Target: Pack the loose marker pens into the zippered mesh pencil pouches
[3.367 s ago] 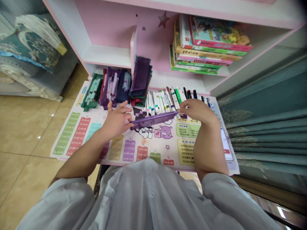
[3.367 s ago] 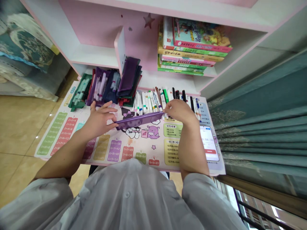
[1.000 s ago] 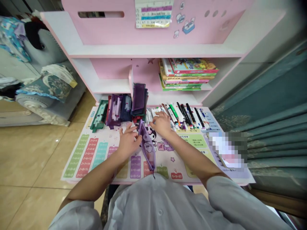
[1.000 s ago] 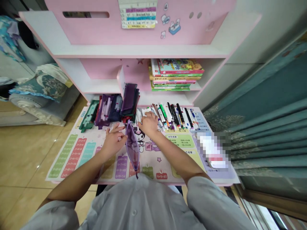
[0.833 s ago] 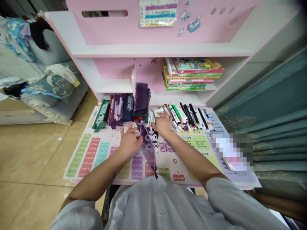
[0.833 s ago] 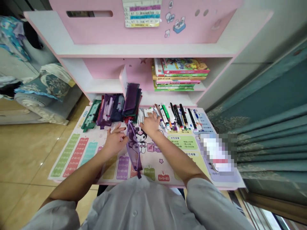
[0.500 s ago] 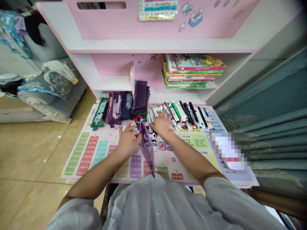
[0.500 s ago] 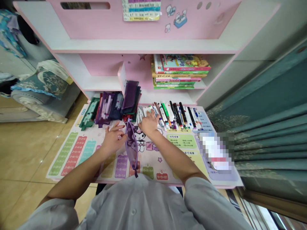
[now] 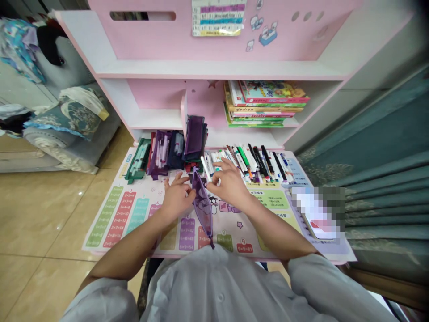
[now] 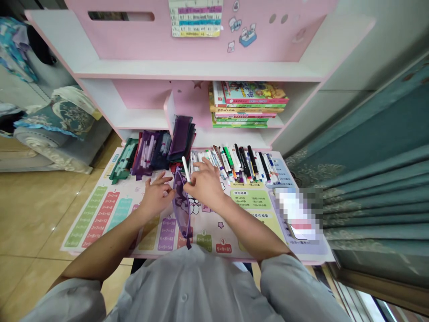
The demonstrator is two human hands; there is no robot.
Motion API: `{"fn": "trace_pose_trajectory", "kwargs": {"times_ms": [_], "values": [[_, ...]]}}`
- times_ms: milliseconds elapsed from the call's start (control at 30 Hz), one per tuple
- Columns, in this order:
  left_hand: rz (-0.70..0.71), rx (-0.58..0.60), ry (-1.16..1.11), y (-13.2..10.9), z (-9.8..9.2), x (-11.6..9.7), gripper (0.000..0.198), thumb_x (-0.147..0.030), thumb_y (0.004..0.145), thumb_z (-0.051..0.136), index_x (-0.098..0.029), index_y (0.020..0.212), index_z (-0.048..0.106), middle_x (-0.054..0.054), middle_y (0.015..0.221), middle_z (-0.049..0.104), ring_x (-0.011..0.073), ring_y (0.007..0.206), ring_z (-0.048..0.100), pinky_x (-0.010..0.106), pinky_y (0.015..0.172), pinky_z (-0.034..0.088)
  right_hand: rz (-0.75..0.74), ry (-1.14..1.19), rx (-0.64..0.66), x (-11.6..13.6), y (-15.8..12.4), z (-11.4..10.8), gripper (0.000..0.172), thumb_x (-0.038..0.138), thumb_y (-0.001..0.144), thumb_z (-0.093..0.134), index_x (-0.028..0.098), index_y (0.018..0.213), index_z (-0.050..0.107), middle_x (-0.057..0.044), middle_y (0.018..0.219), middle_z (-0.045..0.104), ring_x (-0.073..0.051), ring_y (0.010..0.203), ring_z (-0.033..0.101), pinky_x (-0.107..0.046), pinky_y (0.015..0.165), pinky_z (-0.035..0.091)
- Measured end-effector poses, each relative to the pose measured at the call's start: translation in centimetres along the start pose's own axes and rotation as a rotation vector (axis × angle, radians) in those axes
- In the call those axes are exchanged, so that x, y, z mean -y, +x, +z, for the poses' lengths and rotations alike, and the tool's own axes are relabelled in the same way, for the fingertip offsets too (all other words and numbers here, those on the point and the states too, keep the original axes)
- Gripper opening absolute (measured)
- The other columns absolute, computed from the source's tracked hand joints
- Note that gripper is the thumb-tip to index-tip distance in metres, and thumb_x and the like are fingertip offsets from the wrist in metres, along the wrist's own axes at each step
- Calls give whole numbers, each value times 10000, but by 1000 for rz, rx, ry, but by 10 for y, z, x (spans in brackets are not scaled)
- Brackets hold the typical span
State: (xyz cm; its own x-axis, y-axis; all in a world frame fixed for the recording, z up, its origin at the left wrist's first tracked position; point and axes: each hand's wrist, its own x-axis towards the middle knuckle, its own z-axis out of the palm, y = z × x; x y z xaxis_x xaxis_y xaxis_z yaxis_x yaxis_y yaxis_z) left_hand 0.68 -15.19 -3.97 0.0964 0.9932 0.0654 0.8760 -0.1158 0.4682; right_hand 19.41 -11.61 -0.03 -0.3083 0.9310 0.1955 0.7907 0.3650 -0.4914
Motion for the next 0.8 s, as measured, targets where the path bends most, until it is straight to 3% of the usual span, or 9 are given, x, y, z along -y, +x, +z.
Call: {"fn": "trace_pose_trajectory", "kwargs": {"times_ms": [167, 267, 367, 633, 800], "values": [[13, 4, -1, -1, 0, 2, 252, -259, 829, 534, -206, 617, 658, 93, 1310, 657, 348, 1394, 419, 722, 1110, 194, -57, -131, 182, 26, -29, -8, 144, 231, 711, 641, 184, 582, 686, -131, 1368, 597, -406, 1391, 351, -644, 1072, 284], [16, 11, -5, -1, -2, 1, 242, -259, 829, 538, -208, 631, 668, 98, 1311, 656, 348, 1392, 422, 719, 1112, 200, -78, -212, 265, 33, -35, -2, 133, 242, 728, 629, 188, 721, 751, -148, 1427, 548, -406, 1413, 317, -672, 1092, 247], [9, -1, -2, -1, -3, -1, 258, -262, 834, 546, -209, 606, 654, 93, 1293, 668, 343, 1385, 433, 712, 1115, 205, -73, -296, 324, 35, -35, 8, 237, 257, 759, 619, 170, 908, 780, -177, 1470, 499, -422, 1437, 274, -687, 1117, 203], [18, -19, 14, -1, -2, -2, 260, -246, 831, 546, -208, 598, 655, 91, 1274, 678, 335, 1375, 452, 710, 1105, 223, -98, -399, 354, 28, -34, 39, 367, 303, 811, 611, 120, 1099, 744, -237, 1481, 460, -441, 1454, 232, -710, 1117, 191], [17, -31, 21, -1, 0, -1, 258, -258, 831, 546, -213, 608, 667, 90, 1274, 678, 333, 1373, 454, 703, 1113, 219, -111, -431, 363, 24, -31, 46, 304, 264, 842, 589, 149, 1065, 760, -223, 1460, 487, -435, 1444, 256, -707, 1101, 211]]}}
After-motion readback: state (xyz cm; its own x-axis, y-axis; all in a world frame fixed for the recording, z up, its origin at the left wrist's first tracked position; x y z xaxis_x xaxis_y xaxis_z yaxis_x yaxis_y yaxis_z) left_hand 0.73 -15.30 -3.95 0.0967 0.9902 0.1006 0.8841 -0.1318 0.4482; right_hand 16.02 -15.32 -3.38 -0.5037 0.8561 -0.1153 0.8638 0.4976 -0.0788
